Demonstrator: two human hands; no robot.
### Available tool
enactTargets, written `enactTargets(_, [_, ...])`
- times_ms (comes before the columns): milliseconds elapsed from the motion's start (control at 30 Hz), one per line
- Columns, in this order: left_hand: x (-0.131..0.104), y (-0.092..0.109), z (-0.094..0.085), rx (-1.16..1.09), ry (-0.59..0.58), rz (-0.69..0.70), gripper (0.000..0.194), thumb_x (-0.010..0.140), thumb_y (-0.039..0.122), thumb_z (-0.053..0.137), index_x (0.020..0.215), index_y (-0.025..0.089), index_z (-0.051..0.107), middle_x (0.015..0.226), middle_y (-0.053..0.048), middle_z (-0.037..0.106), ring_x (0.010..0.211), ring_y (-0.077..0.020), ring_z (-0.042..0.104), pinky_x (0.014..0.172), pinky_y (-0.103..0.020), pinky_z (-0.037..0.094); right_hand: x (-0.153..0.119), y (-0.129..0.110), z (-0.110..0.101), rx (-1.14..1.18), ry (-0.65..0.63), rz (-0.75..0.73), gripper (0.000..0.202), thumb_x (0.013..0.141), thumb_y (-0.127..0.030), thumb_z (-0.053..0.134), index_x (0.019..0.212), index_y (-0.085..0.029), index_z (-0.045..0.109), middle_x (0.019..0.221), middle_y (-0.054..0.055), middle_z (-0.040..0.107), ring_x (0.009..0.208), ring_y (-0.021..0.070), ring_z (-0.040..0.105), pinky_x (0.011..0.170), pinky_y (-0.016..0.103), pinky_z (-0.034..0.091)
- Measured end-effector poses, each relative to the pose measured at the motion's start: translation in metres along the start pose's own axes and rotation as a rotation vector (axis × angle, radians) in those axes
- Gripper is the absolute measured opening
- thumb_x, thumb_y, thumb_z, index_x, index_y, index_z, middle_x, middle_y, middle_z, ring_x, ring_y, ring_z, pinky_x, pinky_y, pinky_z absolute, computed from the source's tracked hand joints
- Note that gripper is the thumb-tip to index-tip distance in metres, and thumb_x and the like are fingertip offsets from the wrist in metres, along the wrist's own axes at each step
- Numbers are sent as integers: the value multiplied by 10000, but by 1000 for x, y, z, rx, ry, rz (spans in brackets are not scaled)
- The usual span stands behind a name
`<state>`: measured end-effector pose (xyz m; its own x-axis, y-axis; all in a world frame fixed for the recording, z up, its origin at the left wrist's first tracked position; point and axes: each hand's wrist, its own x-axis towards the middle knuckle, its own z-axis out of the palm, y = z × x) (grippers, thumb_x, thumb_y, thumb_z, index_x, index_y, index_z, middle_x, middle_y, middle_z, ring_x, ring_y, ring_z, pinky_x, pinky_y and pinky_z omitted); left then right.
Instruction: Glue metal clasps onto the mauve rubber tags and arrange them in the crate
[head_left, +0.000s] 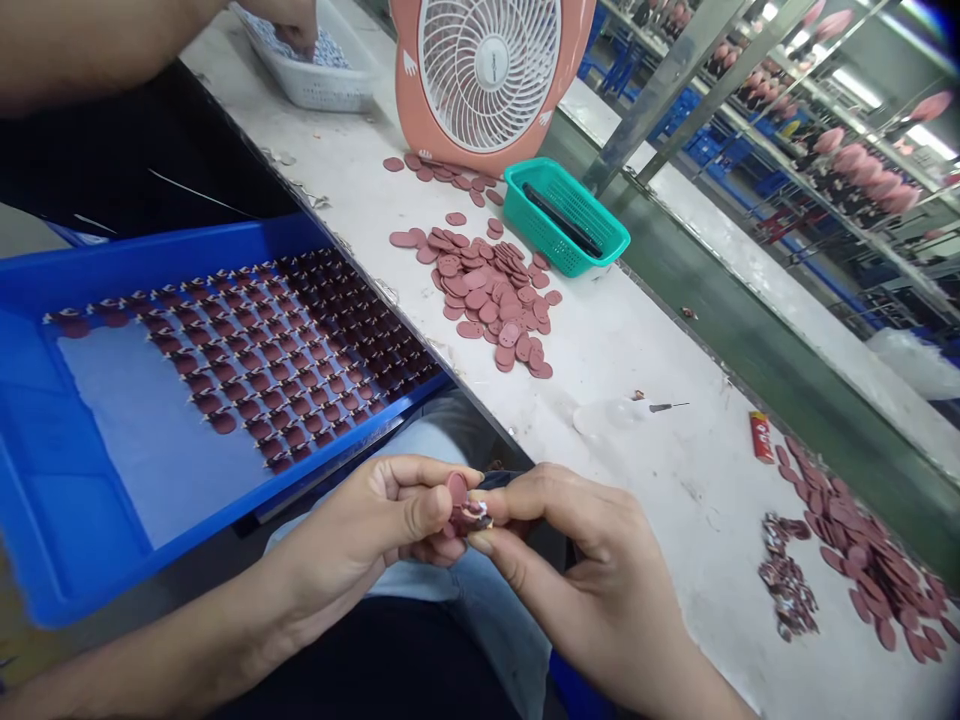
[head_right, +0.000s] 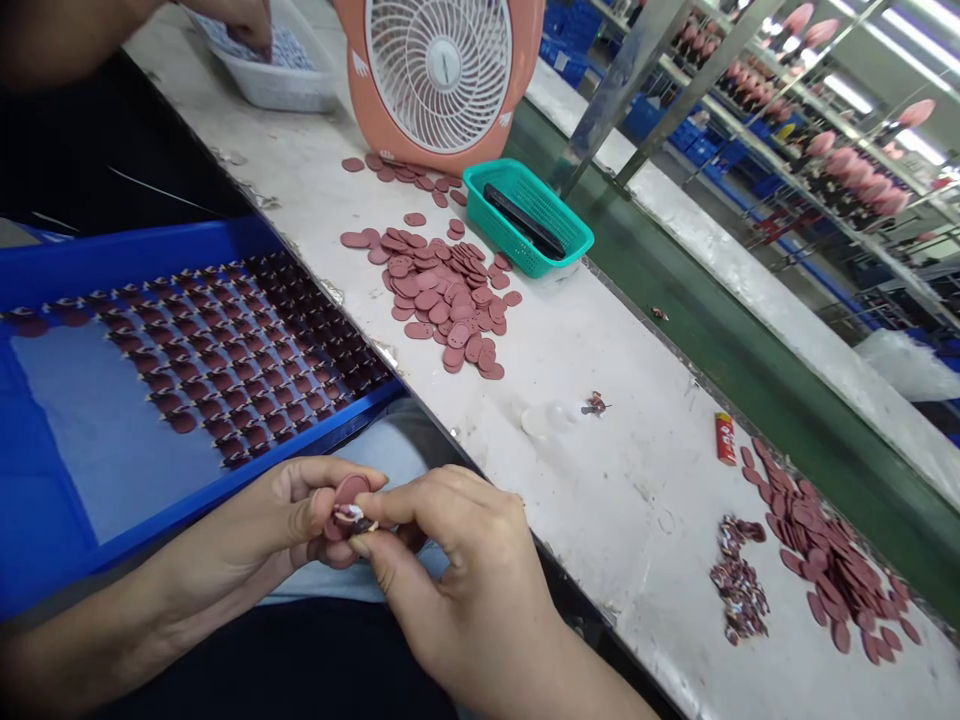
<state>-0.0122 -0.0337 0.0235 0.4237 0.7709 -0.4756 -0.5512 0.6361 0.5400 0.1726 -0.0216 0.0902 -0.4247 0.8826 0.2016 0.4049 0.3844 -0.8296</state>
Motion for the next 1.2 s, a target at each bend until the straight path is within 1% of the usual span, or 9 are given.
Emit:
enactTargets(100, [0, 0, 0, 13, -9, -7, 426, 618, 465, 981, 890, 175, 828, 749, -40, 745, 599, -104, 644, 600, -180, 545, 0, -1, -1, -4, -10, -11, 147, 851, -80, 756, 947, -190, 747, 770, -28, 751, 672, 71, 689, 656, 156, 564])
enactTargets(200, [1, 2, 0, 25, -59, -19, 431, 628, 494, 969, 852, 157, 823, 716, -39, 722, 583, -92, 617, 580, -167, 535, 0, -4, -3, -29, -22, -26, 199, 846, -80, 751, 992, -215, 742, 803, -33, 761, 679, 78, 688, 643, 161, 566])
enactTargets(300, [2, 4, 1, 2, -92, -19, 425, 620, 487, 975, 836, 152, 825, 717, -43, 719, 593, -96, 605, 560, -165, 529, -1, -5, -7, -78, -21, -30, 362, 806, -152, 811, 1150, -222, 720, 869, -27, 762, 694, 91, 671, 658, 183, 571])
enactTargets(367, [3, 5, 1, -4, -96, -20, 426, 612, 483, 979, 848, 160, 832, 732, -50, 731, 595, -100, 609, 559, -172, 535, -2, -4, -8, -84, -31, -29, 406, 828, -198, 814, 1219, -218, 710, 893, -16, 760, 706, 88, 667, 676, 181, 569])
enactTargets(500, [3, 3, 0, -14, -66, -31, 392, 633, 473, 972, 880, 197, 844, 729, -43, 742, 581, -98, 637, 581, -181, 547, -3, 3, -6, -25, -39, -45, 220, 921, -142, 716, 1100, -257, 771, 856, -13, 760, 749, 81, 701, 695, 162, 560])
enactTargets(633, [2, 1, 1, -57, -59, -17, 378, 614, 449, 988, 855, 197, 841, 754, -37, 749, 588, -91, 648, 593, -171, 526, -3, 7, 0, 14, -4, -31, 191, 908, -133, 735, 1043, -258, 789, 831, -12, 758, 745, 88, 703, 686, 167, 562])
enactTargets(833, [3, 1, 3, -76, -10, -20, 430, 581, 446, 1001, 859, 170, 826, 706, -20, 712, 586, -103, 613, 586, -198, 519, -1, 9, 5, 25, 0, -27, 158, 904, -141, 738, 1011, -246, 789, 821, 0, 760, 733, 120, 703, 666, 215, 578])
enactTargets(1067, [4, -1, -2, -113, -21, -16, 405, 586, 399, 1007, 850, 151, 825, 707, -22, 714, 568, -90, 600, 572, -186, 512, 0, 14, 9, 31, -15, -18, 132, 918, -155, 730, 998, -244, 786, 841, 7, 758, 759, 121, 698, 680, 226, 565])
enactTargets(1200, [3, -2, -5, -124, -47, -24, 415, 595, 410, 1003, 869, 152, 827, 706, -17, 703, 562, -78, 607, 574, -167, 530, 2, 15, 10, 47, -39, -8, 130, 924, -176, 731, 1014, -250, 787, 851, 6, 765, 761, 122, 702, 678, 227, 560])
